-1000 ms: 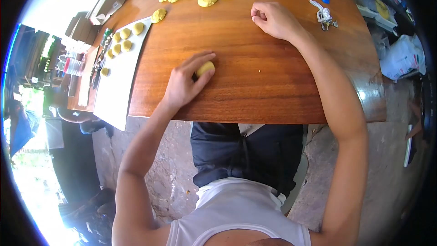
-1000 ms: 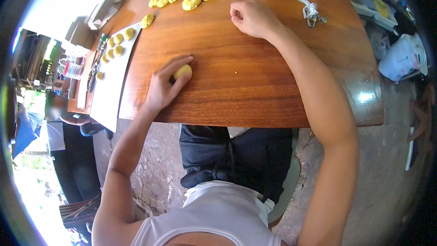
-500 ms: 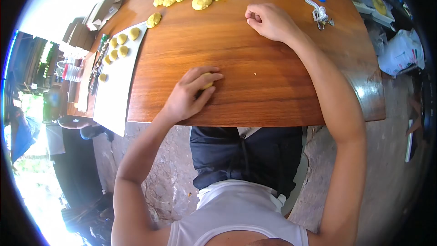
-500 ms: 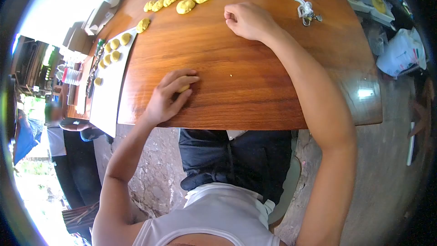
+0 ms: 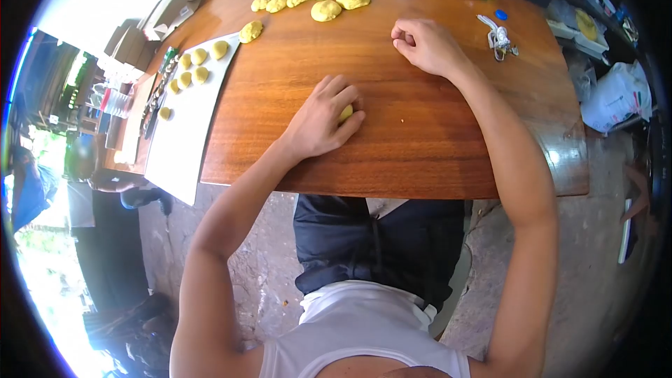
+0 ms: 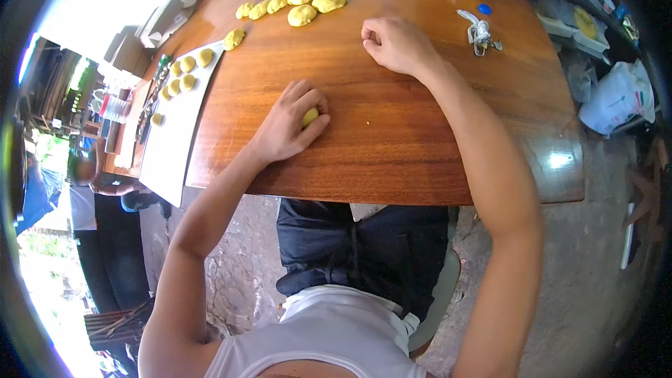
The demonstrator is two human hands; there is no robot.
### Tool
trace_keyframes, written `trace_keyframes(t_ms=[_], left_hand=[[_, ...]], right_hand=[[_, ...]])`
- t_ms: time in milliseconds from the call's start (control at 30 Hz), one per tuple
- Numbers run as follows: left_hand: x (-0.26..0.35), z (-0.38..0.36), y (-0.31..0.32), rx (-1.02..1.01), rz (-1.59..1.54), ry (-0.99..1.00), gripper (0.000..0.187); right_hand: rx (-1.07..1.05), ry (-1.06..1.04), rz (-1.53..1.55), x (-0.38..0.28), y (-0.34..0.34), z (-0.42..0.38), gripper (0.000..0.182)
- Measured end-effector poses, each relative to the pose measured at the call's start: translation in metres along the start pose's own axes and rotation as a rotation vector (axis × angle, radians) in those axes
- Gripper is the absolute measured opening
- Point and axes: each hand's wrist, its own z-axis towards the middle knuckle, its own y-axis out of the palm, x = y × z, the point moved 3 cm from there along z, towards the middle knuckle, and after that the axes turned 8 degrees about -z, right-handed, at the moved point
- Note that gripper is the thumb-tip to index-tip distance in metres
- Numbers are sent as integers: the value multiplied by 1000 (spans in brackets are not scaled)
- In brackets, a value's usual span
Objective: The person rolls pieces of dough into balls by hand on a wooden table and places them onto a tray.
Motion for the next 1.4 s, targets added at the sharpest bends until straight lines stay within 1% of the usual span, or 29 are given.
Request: trace_keyframes(t_ms=[67,133,167,267,333,400,433,467,533,567,600,667,700,733,800,833,933,967,1033,1067,1133,1200,1267,1300,1367,1400], left_hand=[[-1,-20,-5,14,10,4,15],[-3,-34,-13,120,81,-69,16],[-5,-36,-15,137,73,-114,15],[-19,-20,-17,111,111,-155,15],[-36,1,-14,122,115,-119,16],[-39,24,-6,108,2,-74,15],[-36,31,-2,54,-25,-28,14],[-32,33,0,56,-26,-21,14],[-16,27,6,-28,-98,68,12],[-10,18,4,-68,-68,20,10],[-5,7,4,-68,-70,20,10],[2,-17,-1,33,-44,28,13],[3,-26,-4,58,11,-3,17],[2,-28,-7,49,9,-5,17],[-4,-29,-14,116,27,-100,17],[-13,-23,-15,122,66,-119,14],[-42,11,-10,163,54,-159,12],[-42,19,-5,170,57,-155,12],[-31,36,8,81,-19,33,12],[-26,35,10,80,-20,39,12],[-3,23,14,37,-50,27,12],[7,-1,11,33,-60,-12,12],[14,-28,3,132,25,-24,14],[15,-38,-2,126,23,-28,14],[11,-52,-12,204,83,-155,20],[9,-51,-13,203,85,-162,20]], right_hand=[[-13,-3,22,2,1,0,13],[-16,-26,36,2,2,1,13],[-19,-21,39,2,2,1,13],[-48,12,48,-1,2,2,12],[-23,3,-11,0,2,4,12],[-11,2,-16,0,2,3,12],[1,6,-21,0,2,1,12],[4,7,-27,1,2,1,12],[3,-16,-24,1,2,2,13],[3,-16,-25,1,1,2,13],[15,-21,-24,0,0,1,13],[25,-14,-19,-1,-1,0,13],[-3,-9,1,1,1,1,12],[-30,-5,22,3,3,2,12],[-22,-3,30,5,4,3,12],[-17,-10,33,4,5,3,12],[-15,-8,-13,1,2,3,12],[-12,-14,-17,-1,2,4,12],[14,-18,-37,-1,1,2,12],[18,-15,-42,1,0,1,12],[9,-16,-25,0,0,0,11],[-2,-16,-4,2,1,1,11],[-20,-14,21,4,4,1,11],[-23,-29,19,4,4,2,11],[-26,-45,23,3,3,3,12],[-28,-26,17,2,2,2,12]])
